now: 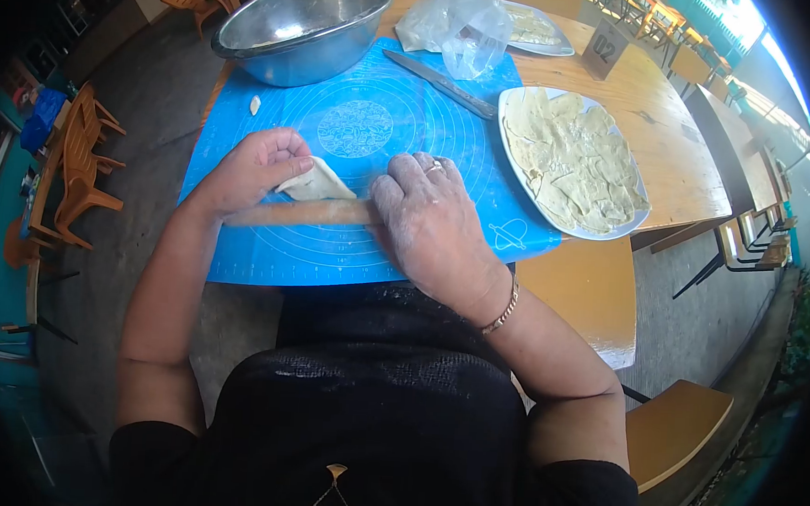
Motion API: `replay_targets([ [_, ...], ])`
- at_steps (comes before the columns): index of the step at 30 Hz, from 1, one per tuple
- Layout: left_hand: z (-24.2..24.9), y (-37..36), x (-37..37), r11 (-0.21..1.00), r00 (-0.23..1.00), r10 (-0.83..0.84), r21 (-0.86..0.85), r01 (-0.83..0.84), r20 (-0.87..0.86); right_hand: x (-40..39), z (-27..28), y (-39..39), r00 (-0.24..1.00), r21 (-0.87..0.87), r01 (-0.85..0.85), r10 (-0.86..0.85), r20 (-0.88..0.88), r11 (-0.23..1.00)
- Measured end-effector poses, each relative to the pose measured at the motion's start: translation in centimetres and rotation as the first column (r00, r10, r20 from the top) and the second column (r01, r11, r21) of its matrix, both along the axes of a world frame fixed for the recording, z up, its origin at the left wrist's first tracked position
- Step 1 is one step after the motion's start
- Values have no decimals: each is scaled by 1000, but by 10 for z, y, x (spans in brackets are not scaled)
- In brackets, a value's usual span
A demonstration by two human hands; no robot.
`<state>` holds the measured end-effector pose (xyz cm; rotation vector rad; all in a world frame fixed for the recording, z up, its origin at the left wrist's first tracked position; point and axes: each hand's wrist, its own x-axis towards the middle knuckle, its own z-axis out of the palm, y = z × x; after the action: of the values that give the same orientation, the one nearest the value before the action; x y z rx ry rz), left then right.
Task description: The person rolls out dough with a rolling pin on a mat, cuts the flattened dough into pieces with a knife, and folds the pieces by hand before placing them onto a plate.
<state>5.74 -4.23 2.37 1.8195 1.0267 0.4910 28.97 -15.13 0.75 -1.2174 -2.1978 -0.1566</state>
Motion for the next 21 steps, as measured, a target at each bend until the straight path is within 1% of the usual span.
replay_targets([
  [1,1,0,0,994,996,60,-95,-54,61,0,2,-3,1000,49,-19,18,15,999],
  [2,0,2,-3,994,996,63,-95,-57,61,1,5,-8,1000,49,-21,20,15,999],
  [3,-2,6,-8,965,974,90,-260,-34,207,2,9,-13,999,34,-23,22,35,999],
  [4,-3,11,-13,911,929,139,-412,15,342,3,12,-18,998,19,-25,24,55,1000],
  [5,-5,14,-19,912,929,142,-411,12,343,4,15,-22,998,20,-28,27,56,999],
  [7,-6,17,-29,900,893,81,-417,125,442,6,18,-28,986,-163,-86,60,-157,983],
  [8,-6,16,-32,901,893,81,-416,124,443,9,19,-28,986,-162,-87,61,-156,983],
  [10,-6,7,-35,861,826,248,-506,51,506,15,21,-23,956,-257,-1,-74,-282,967],
  [11,-8,2,-39,862,827,246,-504,51,505,17,27,-22,942,-305,40,-138,-305,951],
  [13,-14,-5,-47,826,626,253,-501,257,738,22,22,-12,939,-313,73,-172,-299,947],
  [14,-12,-5,-50,837,750,258,-529,142,609,24,21,-10,938,-312,72,-171,-302,947],
  [15,-12,-9,-51,838,751,258,-528,139,608,26,21,-8,937,-300,73,-168,-306,951],
  [17,-12,-22,-52,855,682,288,-501,132,672,27,22,-4,937,-289,66,-159,-310,955],
  [19,-12,-25,-58,875,684,267,-468,122,678,29,25,0,910,-372,85,-224,-348,924],
  [20,-13,-27,-60,892,690,241,-437,120,682,30,21,6,930,-325,155,-249,-272,933],
  [21,-12,-29,-59,891,690,242,-438,120,682,31,13,13,930,-326,155,-249,-272,933],
])
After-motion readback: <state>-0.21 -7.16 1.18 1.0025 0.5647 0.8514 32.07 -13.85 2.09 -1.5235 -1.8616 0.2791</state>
